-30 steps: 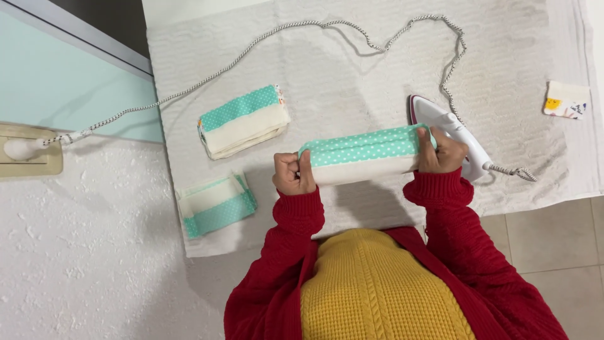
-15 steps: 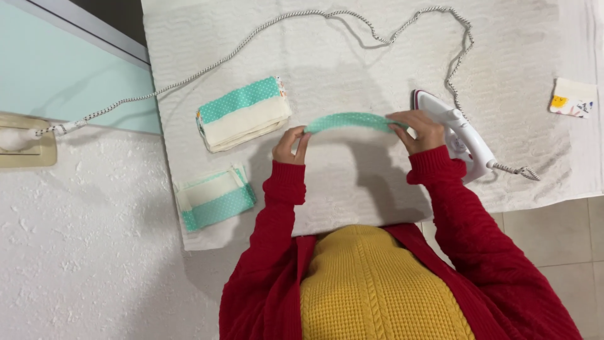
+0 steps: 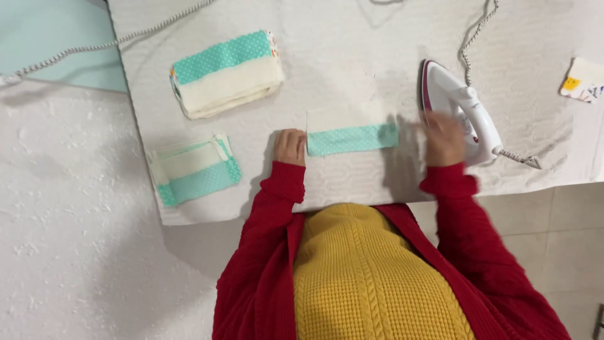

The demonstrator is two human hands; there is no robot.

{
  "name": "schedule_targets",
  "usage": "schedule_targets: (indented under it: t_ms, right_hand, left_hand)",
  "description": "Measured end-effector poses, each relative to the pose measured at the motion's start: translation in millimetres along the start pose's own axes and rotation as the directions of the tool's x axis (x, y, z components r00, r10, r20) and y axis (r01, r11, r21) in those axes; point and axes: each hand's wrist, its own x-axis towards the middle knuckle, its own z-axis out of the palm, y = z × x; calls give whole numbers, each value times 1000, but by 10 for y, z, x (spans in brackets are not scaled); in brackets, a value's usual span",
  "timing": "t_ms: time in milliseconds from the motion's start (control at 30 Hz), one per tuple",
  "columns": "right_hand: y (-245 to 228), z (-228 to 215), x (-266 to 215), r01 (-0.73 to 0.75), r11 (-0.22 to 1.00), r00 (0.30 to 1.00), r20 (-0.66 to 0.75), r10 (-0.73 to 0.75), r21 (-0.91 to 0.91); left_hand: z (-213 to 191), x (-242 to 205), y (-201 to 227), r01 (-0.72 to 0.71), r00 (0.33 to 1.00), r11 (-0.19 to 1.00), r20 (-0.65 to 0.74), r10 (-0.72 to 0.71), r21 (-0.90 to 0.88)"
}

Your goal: The person is ironing and folding small strips of fabric, likely for a sewing project.

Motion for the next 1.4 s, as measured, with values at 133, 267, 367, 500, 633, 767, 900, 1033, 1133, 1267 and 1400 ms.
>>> schedule_targets:
  t_ms: [133,267,367,500,633,767,900,1033,1133,1267,1400]
  right_hand:
    - [422,-511,408,-59,977,996,-84,42,-203]
    - [848,-341,650,-542,837,729,453,513,-74]
    - [640,-431,892,-697,691,395,700,595,-194]
    - [376,-298,820,-439,882,493,775,396,-172]
    - [-366,-64,717,-409,911,487,833,262,-47]
    - [-923,246,586,-478,878,489,836,248,20]
    - [-1210,462,481,-409,912,657,691,301,-8]
    - [-1069,402,499,-509,861,664,644,380,16]
    - [-840,214,525,-669,741,502,696,514,-65]
    - [-395,220,407,-702,709,521,629,577,-70]
    - [-505,-56,599,-779,624,425,680,598,-63]
  left_hand:
    - [184,-34,9,156,988,984,-5,-156,82]
    - [216,176,163,233,969,926,13,-248,297]
    - [253,169,111,269,957,902,10,-289,339]
    - [220,238,98,253,963,917,11,-269,310]
    - [148,297,232,249,965,925,5,-261,286]
    - [300,269,64,248,967,959,18,-253,134]
    - [375,285,23,378,924,926,59,-378,10]
    - [362,206,7,228,973,972,-24,-228,46]
    - [357,181,6,153,986,986,-76,-149,62]
    - [353,188,-21,132,989,990,-79,-128,56]
    - [267,141,-14,188,982,982,-14,-189,-24]
